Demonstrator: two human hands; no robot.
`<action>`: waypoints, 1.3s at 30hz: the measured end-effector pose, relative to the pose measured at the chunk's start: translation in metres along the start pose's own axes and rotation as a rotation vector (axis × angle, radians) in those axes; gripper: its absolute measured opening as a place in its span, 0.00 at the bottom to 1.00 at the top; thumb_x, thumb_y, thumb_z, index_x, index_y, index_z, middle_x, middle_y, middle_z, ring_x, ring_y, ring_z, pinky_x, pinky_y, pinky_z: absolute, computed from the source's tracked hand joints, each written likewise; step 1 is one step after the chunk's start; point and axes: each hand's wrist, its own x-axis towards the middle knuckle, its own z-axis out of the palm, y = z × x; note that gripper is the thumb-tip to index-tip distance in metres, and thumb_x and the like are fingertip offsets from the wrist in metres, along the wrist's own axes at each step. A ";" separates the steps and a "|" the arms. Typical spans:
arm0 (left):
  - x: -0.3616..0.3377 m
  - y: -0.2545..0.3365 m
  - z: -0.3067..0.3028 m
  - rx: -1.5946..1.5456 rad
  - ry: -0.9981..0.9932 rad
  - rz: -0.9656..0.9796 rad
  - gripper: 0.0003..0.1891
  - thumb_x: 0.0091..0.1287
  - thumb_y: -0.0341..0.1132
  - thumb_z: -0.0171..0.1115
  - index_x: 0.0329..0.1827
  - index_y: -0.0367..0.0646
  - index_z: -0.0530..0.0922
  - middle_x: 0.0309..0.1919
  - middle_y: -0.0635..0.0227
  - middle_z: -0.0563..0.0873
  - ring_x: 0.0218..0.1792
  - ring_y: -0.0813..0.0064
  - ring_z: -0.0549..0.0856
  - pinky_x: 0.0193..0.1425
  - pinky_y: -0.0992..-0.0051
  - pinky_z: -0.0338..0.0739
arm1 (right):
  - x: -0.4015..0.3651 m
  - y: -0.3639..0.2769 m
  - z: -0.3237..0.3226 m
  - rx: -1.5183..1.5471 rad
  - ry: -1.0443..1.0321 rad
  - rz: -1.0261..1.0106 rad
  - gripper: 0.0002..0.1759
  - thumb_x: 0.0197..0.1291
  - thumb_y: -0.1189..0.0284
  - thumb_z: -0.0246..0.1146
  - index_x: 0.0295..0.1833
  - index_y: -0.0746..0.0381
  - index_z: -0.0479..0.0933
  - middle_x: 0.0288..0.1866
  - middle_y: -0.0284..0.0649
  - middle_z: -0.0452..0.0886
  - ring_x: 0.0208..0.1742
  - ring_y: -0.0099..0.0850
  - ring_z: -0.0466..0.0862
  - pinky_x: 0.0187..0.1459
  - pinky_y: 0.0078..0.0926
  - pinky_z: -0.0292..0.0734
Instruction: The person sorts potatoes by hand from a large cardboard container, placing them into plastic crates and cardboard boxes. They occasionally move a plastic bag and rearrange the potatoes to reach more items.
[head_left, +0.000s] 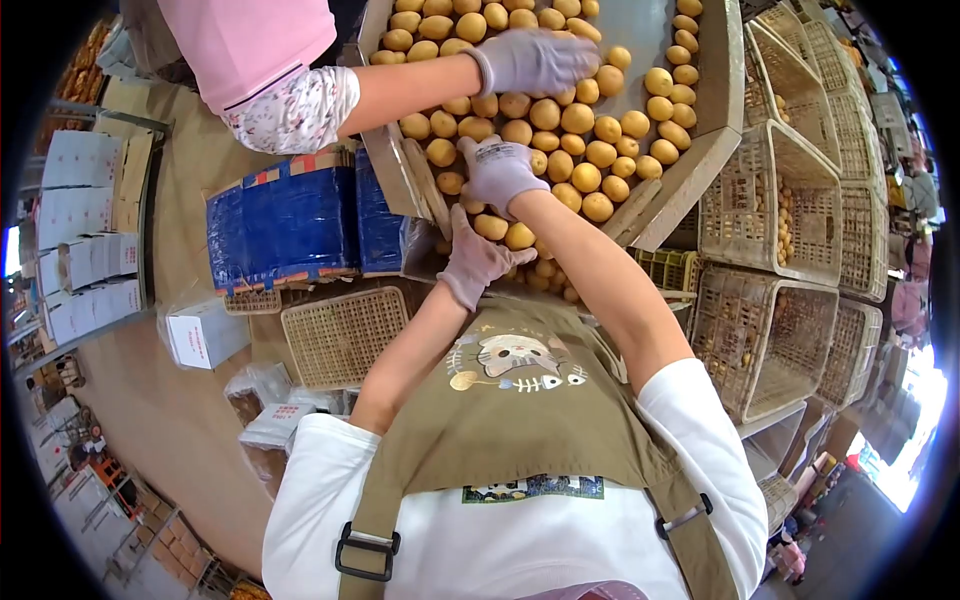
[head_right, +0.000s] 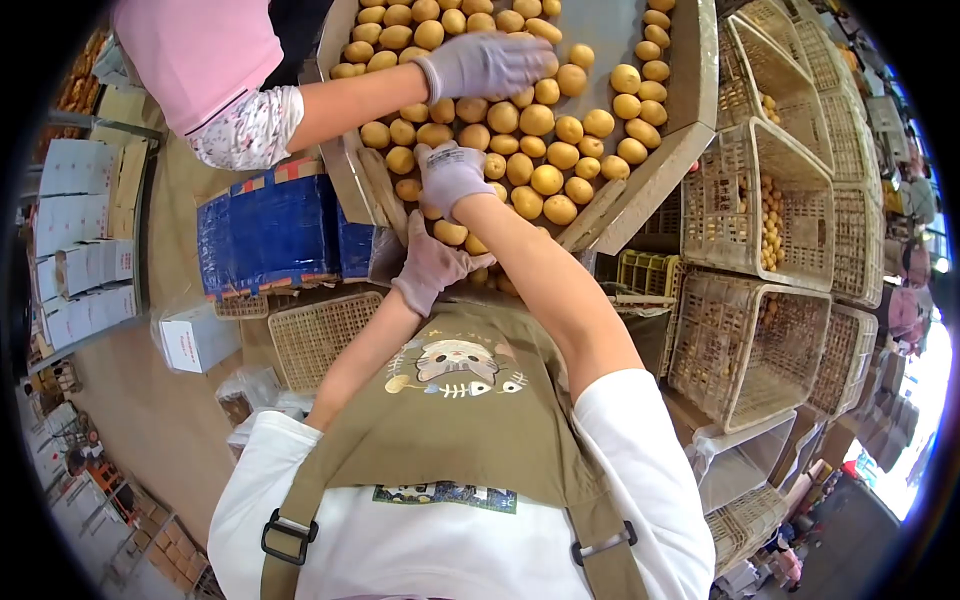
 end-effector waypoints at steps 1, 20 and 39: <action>0.000 0.001 -0.001 0.026 -0.036 0.001 0.52 0.63 0.79 0.44 0.84 0.55 0.50 0.82 0.59 0.55 0.81 0.43 0.57 0.78 0.31 0.50 | -0.005 0.008 0.006 0.073 0.088 -0.032 0.30 0.59 0.60 0.67 0.67 0.53 0.72 0.59 0.48 0.81 0.56 0.47 0.85 0.52 0.46 0.79; -0.014 -0.006 0.037 0.283 0.067 -0.017 0.48 0.63 0.78 0.41 0.82 0.61 0.59 0.83 0.73 0.58 0.83 0.53 0.52 0.76 0.24 0.46 | -0.542 0.304 0.137 1.923 2.280 0.475 0.28 0.71 0.47 0.55 0.65 0.55 0.65 0.55 0.50 0.84 0.48 0.47 0.85 0.58 0.52 0.80; 0.002 -0.015 -0.036 0.650 0.071 0.311 0.38 0.70 0.59 0.57 0.78 0.48 0.62 0.72 0.63 0.72 0.78 0.65 0.64 0.80 0.44 0.56 | -0.179 0.099 0.030 -0.057 0.541 -0.028 0.23 0.60 0.61 0.66 0.60 0.57 0.81 0.59 0.42 0.82 0.64 0.43 0.79 0.75 0.55 0.59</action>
